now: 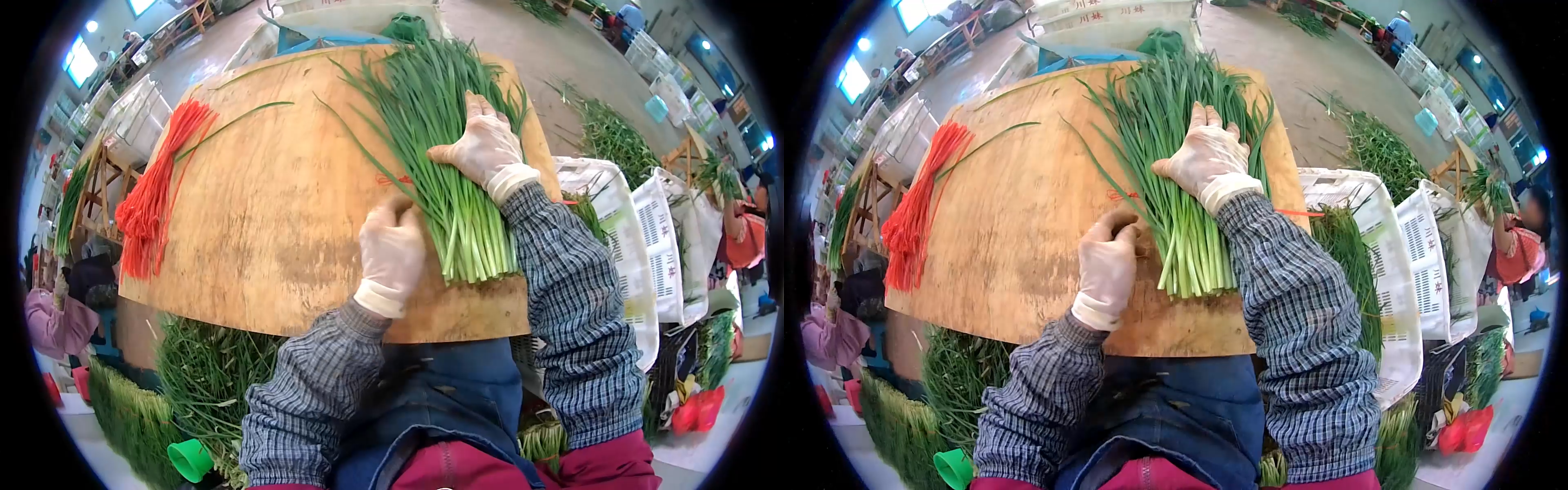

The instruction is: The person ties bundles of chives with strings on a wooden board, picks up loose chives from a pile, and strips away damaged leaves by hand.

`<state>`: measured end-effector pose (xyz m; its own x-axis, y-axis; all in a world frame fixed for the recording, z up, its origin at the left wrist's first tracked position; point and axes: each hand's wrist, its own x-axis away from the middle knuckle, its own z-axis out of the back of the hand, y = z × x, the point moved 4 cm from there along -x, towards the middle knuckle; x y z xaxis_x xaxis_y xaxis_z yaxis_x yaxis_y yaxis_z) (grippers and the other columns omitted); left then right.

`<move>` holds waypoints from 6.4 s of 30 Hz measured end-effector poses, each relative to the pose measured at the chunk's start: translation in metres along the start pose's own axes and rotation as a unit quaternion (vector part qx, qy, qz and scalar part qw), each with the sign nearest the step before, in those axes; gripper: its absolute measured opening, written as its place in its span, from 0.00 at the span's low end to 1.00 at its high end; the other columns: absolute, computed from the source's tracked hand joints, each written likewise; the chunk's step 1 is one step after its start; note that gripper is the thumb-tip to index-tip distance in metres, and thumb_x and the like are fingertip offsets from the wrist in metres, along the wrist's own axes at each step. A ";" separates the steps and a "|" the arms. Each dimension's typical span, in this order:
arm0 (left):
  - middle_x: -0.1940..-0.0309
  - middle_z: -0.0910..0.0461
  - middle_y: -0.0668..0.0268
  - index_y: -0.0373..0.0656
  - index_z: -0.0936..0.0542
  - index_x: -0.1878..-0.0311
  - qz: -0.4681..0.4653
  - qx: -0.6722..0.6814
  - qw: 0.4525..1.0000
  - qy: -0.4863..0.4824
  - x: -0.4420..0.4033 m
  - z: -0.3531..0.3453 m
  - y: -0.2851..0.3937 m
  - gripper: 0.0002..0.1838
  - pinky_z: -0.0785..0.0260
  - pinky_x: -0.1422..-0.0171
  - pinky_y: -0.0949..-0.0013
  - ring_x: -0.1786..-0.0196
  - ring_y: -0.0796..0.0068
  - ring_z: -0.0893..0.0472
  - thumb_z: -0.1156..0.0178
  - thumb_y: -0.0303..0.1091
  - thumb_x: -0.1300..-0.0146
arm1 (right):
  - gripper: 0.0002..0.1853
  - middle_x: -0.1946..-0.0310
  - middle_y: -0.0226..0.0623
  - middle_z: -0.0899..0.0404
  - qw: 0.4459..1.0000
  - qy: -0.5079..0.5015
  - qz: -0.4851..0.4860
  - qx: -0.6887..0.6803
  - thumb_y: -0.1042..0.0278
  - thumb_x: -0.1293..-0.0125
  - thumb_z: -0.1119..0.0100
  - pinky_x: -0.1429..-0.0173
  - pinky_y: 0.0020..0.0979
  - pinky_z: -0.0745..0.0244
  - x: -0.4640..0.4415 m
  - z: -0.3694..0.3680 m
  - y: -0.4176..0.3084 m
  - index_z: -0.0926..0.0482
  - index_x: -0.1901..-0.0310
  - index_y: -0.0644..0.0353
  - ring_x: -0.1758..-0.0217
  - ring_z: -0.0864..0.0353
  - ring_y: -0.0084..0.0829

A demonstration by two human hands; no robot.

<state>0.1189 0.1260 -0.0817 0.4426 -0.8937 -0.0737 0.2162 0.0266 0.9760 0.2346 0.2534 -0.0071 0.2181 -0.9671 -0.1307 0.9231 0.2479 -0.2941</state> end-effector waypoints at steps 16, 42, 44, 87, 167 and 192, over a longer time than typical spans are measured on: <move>0.68 0.21 0.48 0.35 0.20 0.65 -0.074 -0.137 0.988 0.001 -0.060 0.035 -0.002 0.11 0.31 0.53 0.60 0.61 0.53 0.21 0.47 0.31 0.45 | 0.56 0.30 0.41 0.52 0.992 -0.072 -0.004 0.099 0.40 0.57 0.34 0.35 0.58 0.48 0.007 0.003 -0.018 0.53 0.31 0.58 0.31 0.51 0.54; 0.84 0.38 0.78 0.43 0.26 0.68 0.268 0.283 0.896 -0.211 -0.034 0.000 0.017 0.03 0.45 0.78 0.78 0.82 0.85 0.40 0.44 0.29 0.46 | 0.54 0.30 0.39 0.52 0.995 -0.085 -0.010 0.042 0.40 0.53 0.36 0.34 0.56 0.49 0.006 0.017 -0.006 0.55 0.31 0.56 0.30 0.52 0.53; 0.84 0.38 0.78 0.43 0.26 0.69 0.278 0.264 0.901 -0.202 -0.027 0.000 0.031 0.01 0.47 0.79 0.77 0.83 0.85 0.41 0.45 0.28 0.45 | 0.53 0.30 0.39 0.51 0.997 -0.076 -0.009 0.032 0.40 0.53 0.36 0.34 0.56 0.49 0.005 0.017 -0.005 0.54 0.31 0.56 0.30 0.51 0.53; 0.78 0.32 0.71 0.43 0.27 0.66 0.267 0.214 0.919 -0.198 -0.035 -0.006 0.033 0.03 0.41 0.78 0.74 0.80 0.82 0.35 0.48 0.31 0.40 | 0.24 0.45 0.54 0.31 0.968 0.145 0.016 -0.203 0.57 0.38 0.49 0.36 0.36 0.41 0.082 -0.016 0.188 0.30 0.44 0.64 0.39 0.34 0.47; 0.74 0.20 0.59 0.31 0.23 0.68 0.210 0.252 0.945 -0.005 -0.045 0.056 0.014 0.06 0.28 0.63 0.72 0.71 0.71 0.21 0.43 0.25 0.44 | 0.06 0.78 0.44 0.24 0.940 -0.023 0.319 -0.119 0.68 0.50 0.44 0.68 0.42 0.30 0.039 -0.008 -0.079 0.24 0.77 0.60 0.71 0.23 0.46; 0.72 0.20 0.60 0.31 0.22 0.63 0.178 0.351 0.917 0.060 -0.037 0.047 0.005 0.08 0.28 0.66 0.74 0.72 0.75 0.22 0.42 0.25 0.44 | 0.05 0.80 0.46 0.24 0.948 -0.047 0.315 -0.010 0.69 0.53 0.47 0.70 0.43 0.32 0.038 -0.014 -0.092 0.24 0.79 0.60 0.72 0.23 0.48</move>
<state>0.0629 0.1381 -0.0644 0.4787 -0.8270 0.2949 -0.5553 -0.0250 0.8313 0.1537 0.1952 0.0015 0.7522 -0.6271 -0.2024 0.5942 0.7783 -0.2029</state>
